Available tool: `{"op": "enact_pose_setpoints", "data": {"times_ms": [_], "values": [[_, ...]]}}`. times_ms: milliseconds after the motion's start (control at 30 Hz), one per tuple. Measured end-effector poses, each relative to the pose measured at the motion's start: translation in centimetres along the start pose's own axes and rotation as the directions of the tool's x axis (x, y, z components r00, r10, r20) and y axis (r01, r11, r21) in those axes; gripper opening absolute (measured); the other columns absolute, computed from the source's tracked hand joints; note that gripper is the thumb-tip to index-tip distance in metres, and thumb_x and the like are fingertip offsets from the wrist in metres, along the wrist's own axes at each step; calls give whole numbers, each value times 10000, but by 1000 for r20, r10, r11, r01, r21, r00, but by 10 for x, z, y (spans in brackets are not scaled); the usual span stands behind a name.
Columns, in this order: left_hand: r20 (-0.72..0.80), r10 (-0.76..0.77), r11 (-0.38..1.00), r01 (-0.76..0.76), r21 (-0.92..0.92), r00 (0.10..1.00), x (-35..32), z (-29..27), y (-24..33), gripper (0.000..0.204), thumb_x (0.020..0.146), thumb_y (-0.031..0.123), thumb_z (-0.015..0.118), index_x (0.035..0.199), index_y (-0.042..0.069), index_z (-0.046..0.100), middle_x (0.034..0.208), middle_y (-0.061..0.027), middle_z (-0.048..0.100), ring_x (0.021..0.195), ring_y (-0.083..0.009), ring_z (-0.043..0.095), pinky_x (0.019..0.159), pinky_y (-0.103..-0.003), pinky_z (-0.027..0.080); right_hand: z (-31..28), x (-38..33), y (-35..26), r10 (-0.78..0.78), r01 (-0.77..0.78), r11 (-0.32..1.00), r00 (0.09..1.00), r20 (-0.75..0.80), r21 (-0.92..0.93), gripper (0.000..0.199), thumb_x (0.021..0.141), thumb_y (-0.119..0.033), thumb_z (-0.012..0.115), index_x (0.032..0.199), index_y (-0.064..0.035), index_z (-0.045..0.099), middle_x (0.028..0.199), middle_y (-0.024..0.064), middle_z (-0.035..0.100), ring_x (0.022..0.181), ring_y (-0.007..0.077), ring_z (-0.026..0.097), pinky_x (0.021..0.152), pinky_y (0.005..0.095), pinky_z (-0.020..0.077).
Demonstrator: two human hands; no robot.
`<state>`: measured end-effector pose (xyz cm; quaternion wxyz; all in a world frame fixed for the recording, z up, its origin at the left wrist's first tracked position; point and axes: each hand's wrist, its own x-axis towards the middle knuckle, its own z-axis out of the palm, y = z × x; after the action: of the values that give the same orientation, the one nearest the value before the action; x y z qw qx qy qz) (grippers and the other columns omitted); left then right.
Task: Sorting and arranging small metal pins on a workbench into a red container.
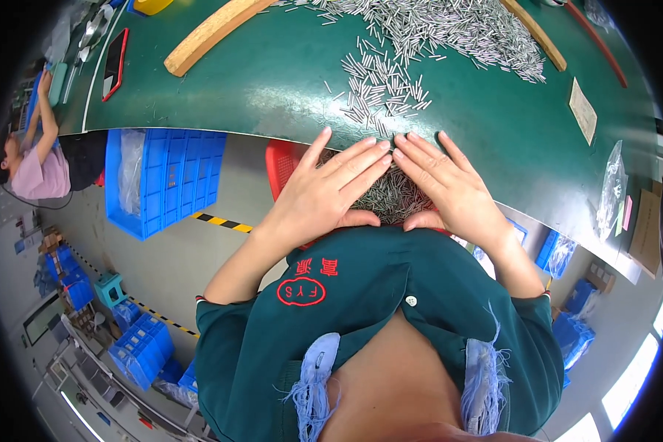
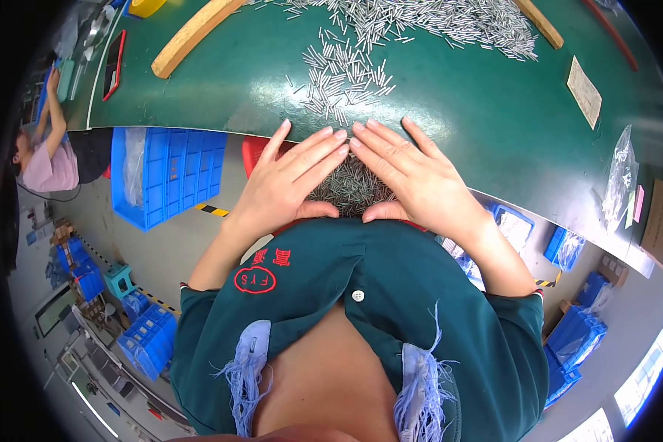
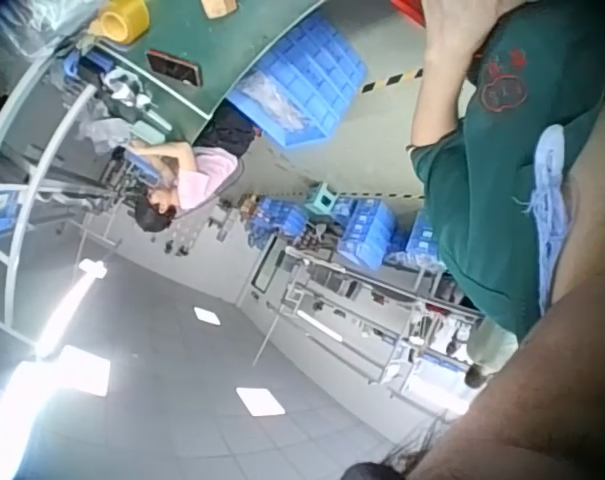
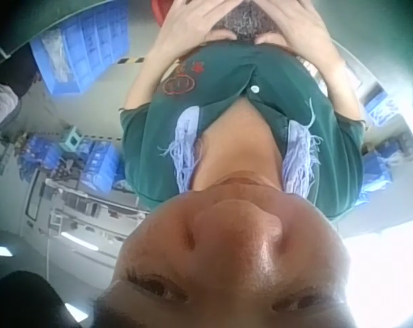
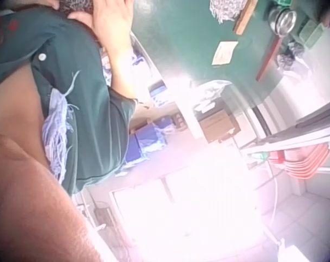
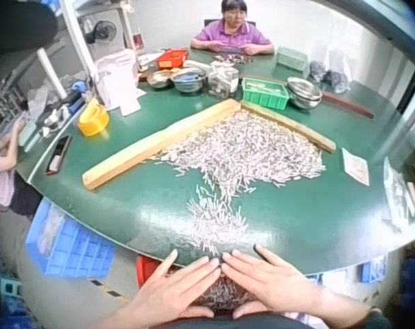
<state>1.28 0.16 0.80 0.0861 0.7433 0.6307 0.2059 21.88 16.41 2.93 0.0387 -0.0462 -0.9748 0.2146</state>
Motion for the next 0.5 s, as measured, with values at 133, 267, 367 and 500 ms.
{"op": "enact_pose_setpoints", "data": {"times_ms": [133, 267, 367, 500], "values": [[-77, -88, 992, 95, 82, 993, 16, -8, -9, 843, 773, 570, 665, 1441, 82, 507, 1499, -74, 490, 1397, -251, 452, 1172, -570, 232, 1, 14, 8, 50, -58, 994, 995, -85, -97, 971, 700, -593, 669, 1470, -49, 439, 1522, 102, 445, 1443, 252, 379, 1202, 485, 258], [-3, -71, 992, 71, 103, 997, 14, -7, -10, 871, 759, 571, 665, 1448, 66, 495, 1503, -74, 483, 1398, -249, 449, 1173, -570, 232, 2, 14, 10, 10, -12, 999, 998, -56, -38, 985, 681, -619, 667, 1452, -42, 461, 1517, 115, 451, 1430, 257, 400, 1201, 491, 259], [0, -20, 1000, 20, 10, 1000, 11, -11, -4, 879, 745, 570, 667, 1443, 63, 498, 1504, -80, 480, 1398, -249, 448, 1174, -572, 228, -1, 10, 9, -42, 45, 997, 998, -50, 59, 989, 671, -628, 669, 1442, -39, 475, 1515, 117, 454, 1428, 260, 405, 1199, 492, 262], [-81, -78, 992, 85, 93, 994, 32, -11, -20, 926, 727, 580, 670, 1473, 75, 455, 1533, -85, 441, 1430, -260, 401, 1178, -576, 217, -3, 21, 16, 30, -37, 997, 993, -115, -66, 1024, 661, -650, 653, 1455, -35, 452, 1522, 119, 444, 1441, 263, 384, 1199, 500, 260]]}}
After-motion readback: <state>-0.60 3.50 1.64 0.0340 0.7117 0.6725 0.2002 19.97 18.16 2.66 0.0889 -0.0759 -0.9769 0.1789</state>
